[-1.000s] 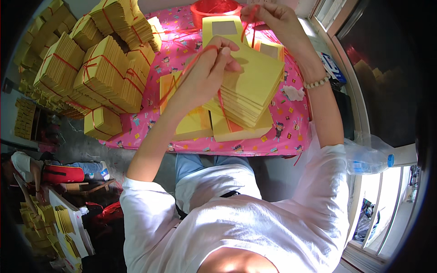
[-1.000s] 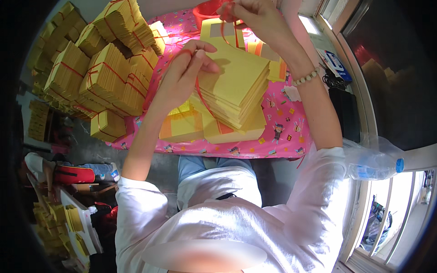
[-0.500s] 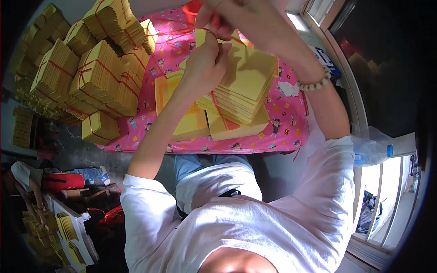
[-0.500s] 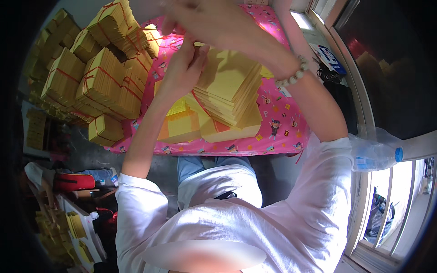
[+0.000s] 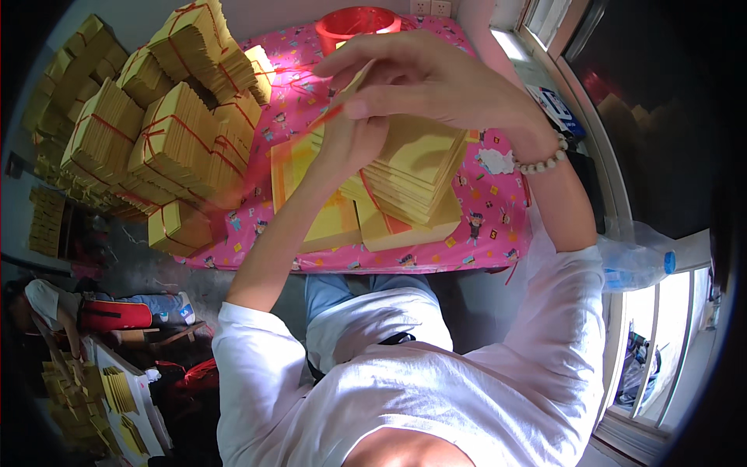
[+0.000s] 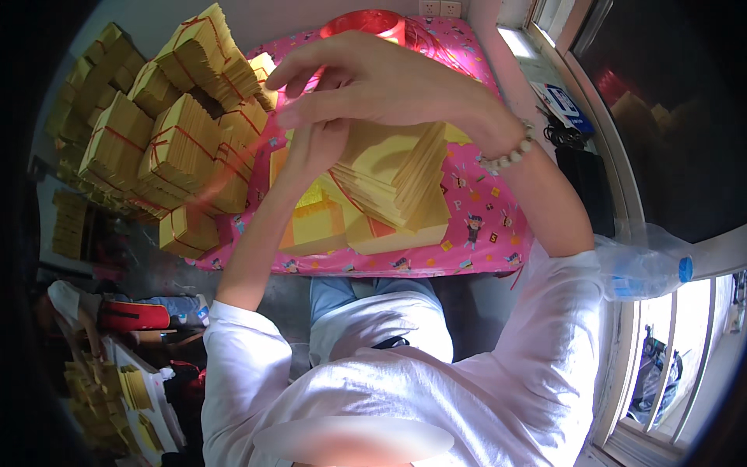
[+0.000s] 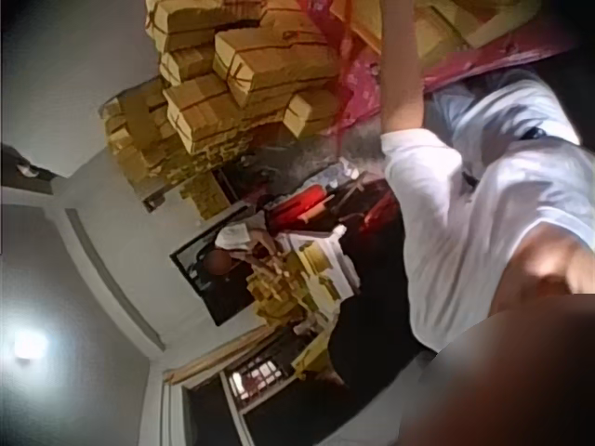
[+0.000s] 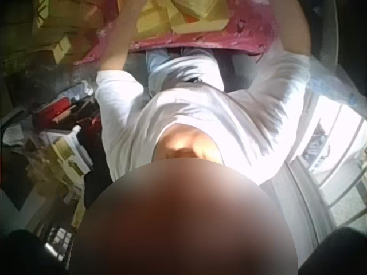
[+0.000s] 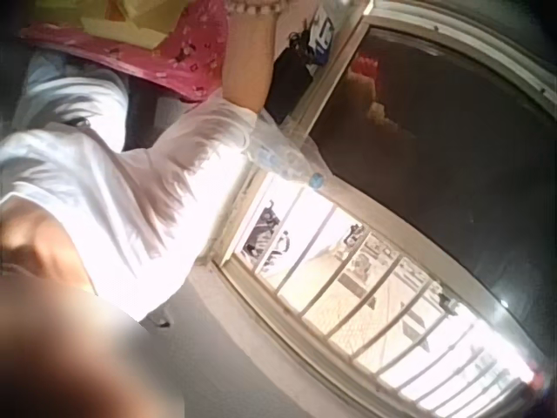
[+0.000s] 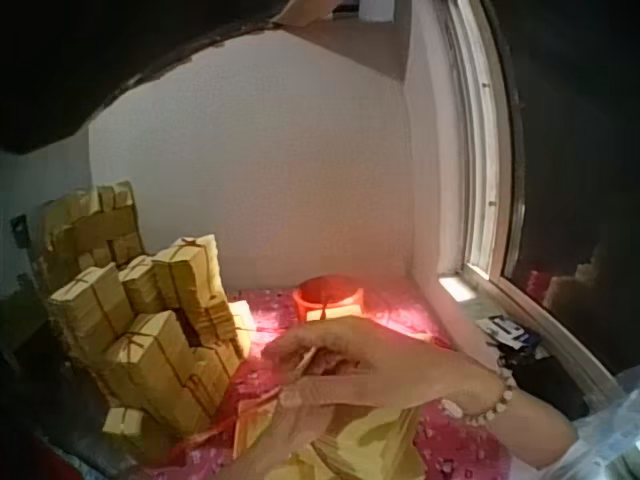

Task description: The person stacks yellow paper sheets into a neat pile on a pink patterned tablecloth, then uses a red string to tie the stack into a bundle. The person handles the sheets by hand and secures the bundle with a knot.

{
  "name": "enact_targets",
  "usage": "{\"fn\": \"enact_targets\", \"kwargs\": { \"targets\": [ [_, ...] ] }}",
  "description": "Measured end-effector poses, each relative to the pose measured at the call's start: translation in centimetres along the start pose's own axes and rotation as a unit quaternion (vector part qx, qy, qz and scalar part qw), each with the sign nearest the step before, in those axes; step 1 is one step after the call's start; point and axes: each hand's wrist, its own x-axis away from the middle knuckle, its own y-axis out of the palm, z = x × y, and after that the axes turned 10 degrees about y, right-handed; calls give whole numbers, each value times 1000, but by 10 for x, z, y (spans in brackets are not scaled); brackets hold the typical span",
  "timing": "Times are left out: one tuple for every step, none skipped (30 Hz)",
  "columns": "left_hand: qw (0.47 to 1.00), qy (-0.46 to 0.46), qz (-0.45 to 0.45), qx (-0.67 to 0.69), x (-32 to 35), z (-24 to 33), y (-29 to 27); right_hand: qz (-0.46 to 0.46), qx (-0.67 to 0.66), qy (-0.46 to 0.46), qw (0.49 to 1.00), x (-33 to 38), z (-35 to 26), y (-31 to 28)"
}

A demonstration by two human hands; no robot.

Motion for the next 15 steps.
{"fn": "enact_targets", "kwargs": {
  "targets": [
    [1000,1,11,16,-4,0,1,26,-10,-10,1000,3,3,-6],
    [999,-37,-14,24,-8,2,0,65,45,32,996,6,7,-15],
    [996,-74,-40,33,-12,8,-2,106,99,75,987,8,12,-27],
    [991,-112,-65,40,-14,13,-4,145,150,116,971,7,16,-37],
    [993,-99,-62,15,-14,12,-3,132,151,155,967,4,28,-43],
    [993,-103,-65,8,-14,13,-2,119,151,195,962,1,38,-44],
    [992,-107,-67,2,-14,14,-2,105,151,235,954,-1,46,-46],
    [991,-110,-70,-5,-14,14,-2,82,101,249,960,-1,51,-47],
    [994,-95,-62,1,-14,15,-2,56,48,262,962,-2,49,-41],
    [995,-79,-54,6,-14,16,-1,30,-5,275,961,-2,49,-37],
    [997,-63,-47,11,-14,16,-1,-9,-131,196,972,-5,66,-36],
    [996,-70,-55,3,-14,16,-1,11,-142,183,973,-5,67,-33],
    [995,-77,-62,-5,-15,15,-1,30,-152,168,973,-4,67,-29],
    [994,-84,-70,-13,-14,15,-1,50,-163,154,973,-4,68,-25],
    [993,-91,-74,-16,-14,17,-3,78,-141,171,972,-2,68,-23]
  ]
}}
